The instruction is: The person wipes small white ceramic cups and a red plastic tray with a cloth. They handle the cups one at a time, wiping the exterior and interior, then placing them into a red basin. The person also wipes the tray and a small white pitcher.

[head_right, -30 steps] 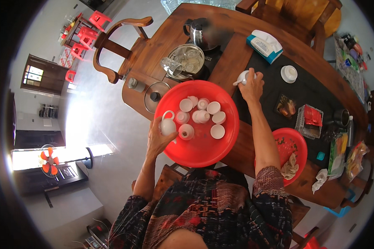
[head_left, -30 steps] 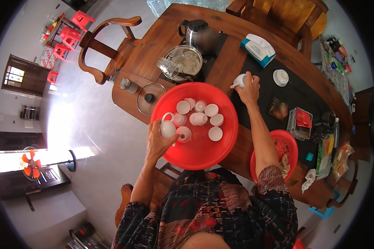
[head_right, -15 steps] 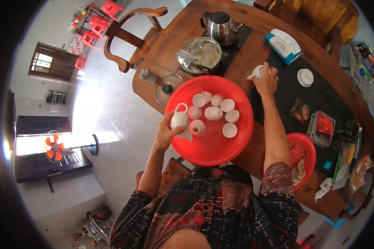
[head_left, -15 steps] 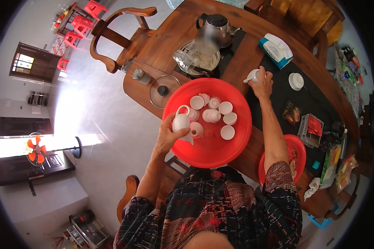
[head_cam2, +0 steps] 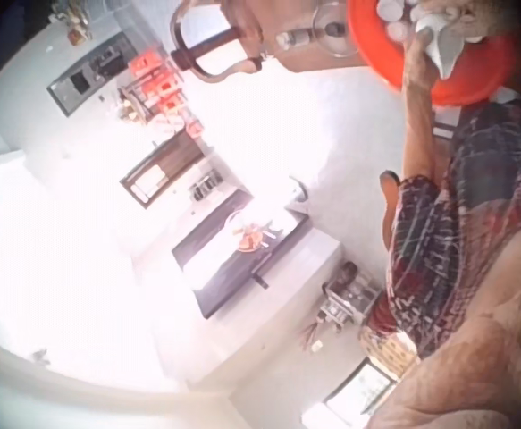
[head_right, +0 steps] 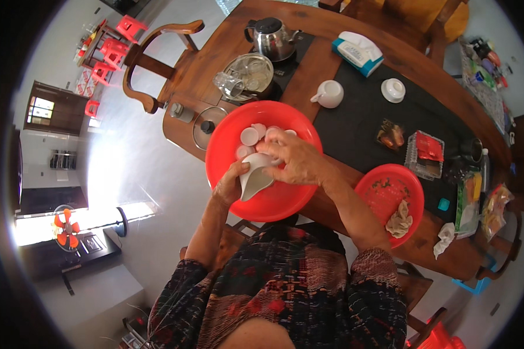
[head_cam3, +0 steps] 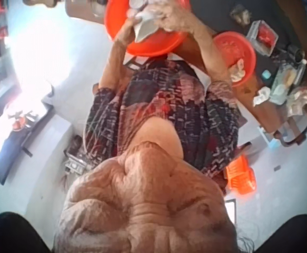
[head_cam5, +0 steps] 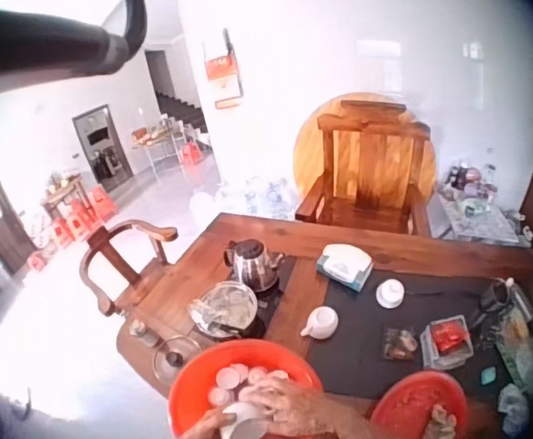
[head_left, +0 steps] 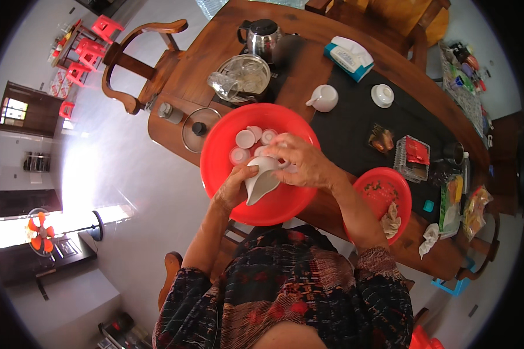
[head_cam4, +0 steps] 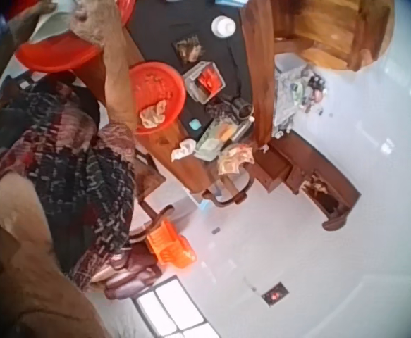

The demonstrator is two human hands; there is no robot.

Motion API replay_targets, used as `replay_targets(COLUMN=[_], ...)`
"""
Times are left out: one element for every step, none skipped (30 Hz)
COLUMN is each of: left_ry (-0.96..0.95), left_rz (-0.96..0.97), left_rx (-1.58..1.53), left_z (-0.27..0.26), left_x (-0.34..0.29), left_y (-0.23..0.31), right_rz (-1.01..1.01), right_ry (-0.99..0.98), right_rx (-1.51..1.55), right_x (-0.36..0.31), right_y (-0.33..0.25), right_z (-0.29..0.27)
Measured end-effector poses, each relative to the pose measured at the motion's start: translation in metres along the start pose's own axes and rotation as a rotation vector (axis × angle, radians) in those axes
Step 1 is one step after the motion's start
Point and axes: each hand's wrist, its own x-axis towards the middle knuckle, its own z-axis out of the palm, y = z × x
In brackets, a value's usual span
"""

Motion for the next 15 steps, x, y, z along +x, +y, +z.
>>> replay_targets(left_ry=[-0.031, -0.017, -0.009, 0.0, 0.009, -0.158, -0.184, -0.205, -0.225, -0.129, -0.001, 0.127, 0.258, 0.337, 0.397], left_rz=[-0.031, -0.042, -0.06, -0.078, -0.093, -0.058, -0.069, -0.08, -0.09, -0.097, 0.01, 0.114, 0.221, 0.263, 0.279], left_rx=[0.026, 0.077, 0.074, 0.069, 0.062, 0.021, -0.015, -0.049, -0.084, -0.023, 0.158, 0.337, 0.514, 0.443, 0.563], left_z=[0.006, 0.01, 0.015, 0.02, 0.025, 0.034, 0.047, 0.06, 0.067, 0.064, 0.058, 0.049, 0.038, 0.024, 0.013], left_x=[0.001, 0.003, 0.006, 0.011, 0.015, 0.017, 0.02, 0.022, 0.025, 0.03, 0.031, 0.028, 0.026, 0.025, 0.021], left_y=[0.001, 0.0, -0.001, -0.001, 0.0, 0.006, 0.011, 0.015, 0.017, 0.014, 0.009, 0.005, 0.001, -0.002, -0.004], right_rz=[0.033, 0.085, 0.099, 0.112, 0.124, 0.143, 0.16, 0.173, 0.262, 0.349, 0.441, 0.497, 0.55, 0.604, 0.644], right_ry=[-0.071, -0.091, -0.036, 0.018, 0.068, 0.151, 0.232, 0.312, 0.36, 0.406, 0.458, 0.549, 0.636, 0.693, 0.747], right_rx=[-0.057, -0.129, -0.066, -0.002, 0.059, 0.165, 0.271, 0.382, 0.451, 0.52, 0.591, 0.516, 0.439, 0.327, 0.241], right_x=[-0.009, -0.016, -0.023, -0.029, -0.034, -0.039, -0.045, -0.05, -0.054, -0.056, -0.059, -0.061, -0.063, -0.067, -0.071], right_y=[-0.005, -0.013, -0.017, -0.02, -0.022, -0.019, -0.013, -0.007, -0.003, 0.001, 0.007, 0.017, 0.033, 0.056, 0.074], right_z=[-0.002, -0.005, -0.006, -0.008, -0.011, -0.016, -0.02, -0.025, -0.032, -0.04, -0.049, -0.055, -0.06, -0.061, -0.062])
